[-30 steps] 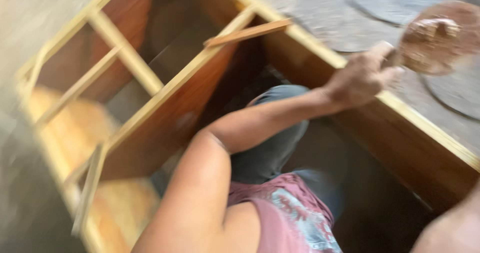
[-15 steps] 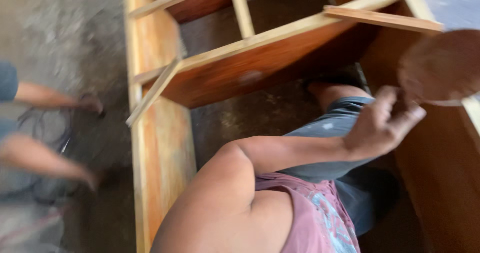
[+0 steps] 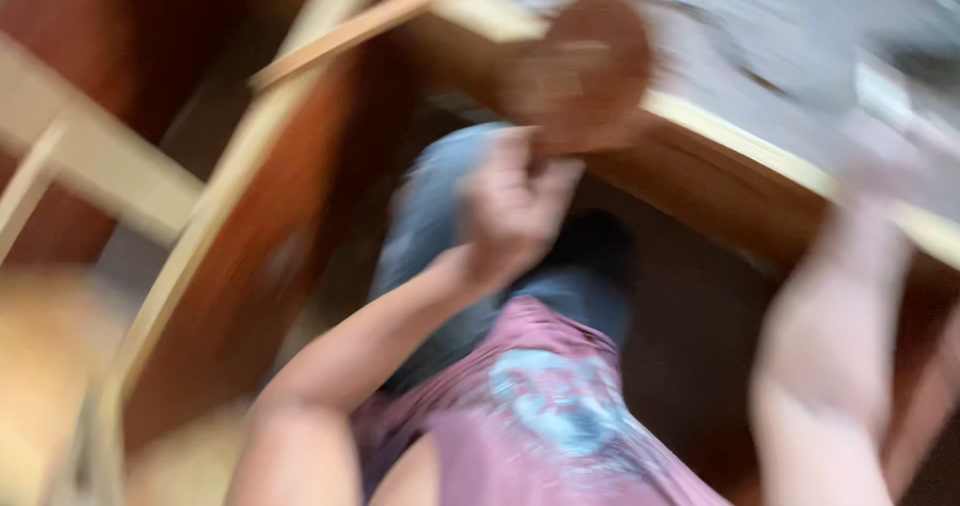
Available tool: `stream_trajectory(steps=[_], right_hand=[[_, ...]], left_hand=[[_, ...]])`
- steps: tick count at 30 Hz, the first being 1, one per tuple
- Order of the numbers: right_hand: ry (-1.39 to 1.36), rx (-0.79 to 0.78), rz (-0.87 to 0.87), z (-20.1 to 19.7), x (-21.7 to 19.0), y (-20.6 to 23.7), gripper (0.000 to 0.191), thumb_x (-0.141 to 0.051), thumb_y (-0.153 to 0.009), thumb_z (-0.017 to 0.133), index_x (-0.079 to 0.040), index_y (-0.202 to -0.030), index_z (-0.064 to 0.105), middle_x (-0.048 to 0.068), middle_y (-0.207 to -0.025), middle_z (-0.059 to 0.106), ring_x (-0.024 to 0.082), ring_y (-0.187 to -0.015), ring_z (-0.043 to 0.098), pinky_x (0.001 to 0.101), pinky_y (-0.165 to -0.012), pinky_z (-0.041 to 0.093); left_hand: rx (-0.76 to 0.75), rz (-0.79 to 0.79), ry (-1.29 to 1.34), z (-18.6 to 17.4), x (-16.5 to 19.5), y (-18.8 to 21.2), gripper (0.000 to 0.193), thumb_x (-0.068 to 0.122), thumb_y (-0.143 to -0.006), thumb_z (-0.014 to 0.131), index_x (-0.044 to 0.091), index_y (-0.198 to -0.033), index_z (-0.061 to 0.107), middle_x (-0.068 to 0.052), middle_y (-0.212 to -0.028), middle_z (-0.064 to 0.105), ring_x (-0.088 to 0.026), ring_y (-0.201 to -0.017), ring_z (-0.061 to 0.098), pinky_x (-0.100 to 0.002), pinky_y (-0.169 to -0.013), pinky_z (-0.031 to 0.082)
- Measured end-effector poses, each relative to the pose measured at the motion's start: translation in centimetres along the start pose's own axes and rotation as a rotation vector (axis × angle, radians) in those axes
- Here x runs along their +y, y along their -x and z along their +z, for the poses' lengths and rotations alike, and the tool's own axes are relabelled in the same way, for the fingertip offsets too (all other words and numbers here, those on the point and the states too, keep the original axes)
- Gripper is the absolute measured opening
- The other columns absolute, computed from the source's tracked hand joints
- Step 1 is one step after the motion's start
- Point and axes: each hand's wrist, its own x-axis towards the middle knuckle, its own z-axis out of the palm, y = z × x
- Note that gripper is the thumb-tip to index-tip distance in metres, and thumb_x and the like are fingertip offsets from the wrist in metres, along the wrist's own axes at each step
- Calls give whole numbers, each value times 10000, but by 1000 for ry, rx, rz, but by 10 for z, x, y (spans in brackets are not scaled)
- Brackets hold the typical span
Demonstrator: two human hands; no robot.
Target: The person sits inside an unfinished wooden cabinet and applies wood filler to the interior shelf joints. They hold a plate of filler in one hand and use a small putty knife to scoop filler and press it into the seams, working along different joints inside the unit.
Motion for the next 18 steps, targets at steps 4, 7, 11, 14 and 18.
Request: stream_trajectory(steps=[4, 7, 11, 14, 18], right_hand=[[-94, 186, 182, 11, 30, 19, 287, -132, -902, 595, -3, -1103, 755, 187, -972, 608, 327, -837, 605, 431, -723, 512], [-239, 194, 364, -2, 19, 21, 282, -89, -953, 556, 37, -1150, 716, 217, -1004, 605, 321, -800, 615, 417, -677, 529], [-237, 407, 341, -39, 1, 13, 155, -74, -984, 593, 44, -1018, 687, 179, -1015, 647, 304, -916, 657, 461, -796, 536], [-266, 521, 384, -31, 17, 12, 137, -81, -1024, 586, 32, -984, 653, 144, -960, 663, 262, -862, 664, 454, -742, 539], [-429, 579, 623, 3, 51, 10, 304, -139, -1077, 536, -12, -802, 560, 64, -614, 569, 186, -547, 569, 405, -543, 417]], left_hand=[[-270, 69, 80, 49, 0, -29, 222, 126, -1044, 659, 8, -1208, 565, -111, -920, 659, -198, -796, 614, -336, -742, 547], [-386, 140, 70, 94, -23, -56, 220, 108, -1038, 653, -2, -1208, 568, -131, -887, 652, -228, -762, 618, -350, -722, 542], [-485, 282, 36, 147, -48, -85, 182, 116, -1059, 618, 14, -1187, 538, -187, -892, 633, -360, -798, 642, -415, -725, 521], [-552, 277, 102, 206, -55, -111, 141, 137, -1064, 597, 31, -1097, 511, -203, -838, 615, -411, -763, 626, -460, -693, 491], [-613, 352, 247, 312, -58, -136, 159, 172, -1080, 566, 40, -1042, 487, -204, -812, 611, -416, -738, 623, -483, -673, 465]])
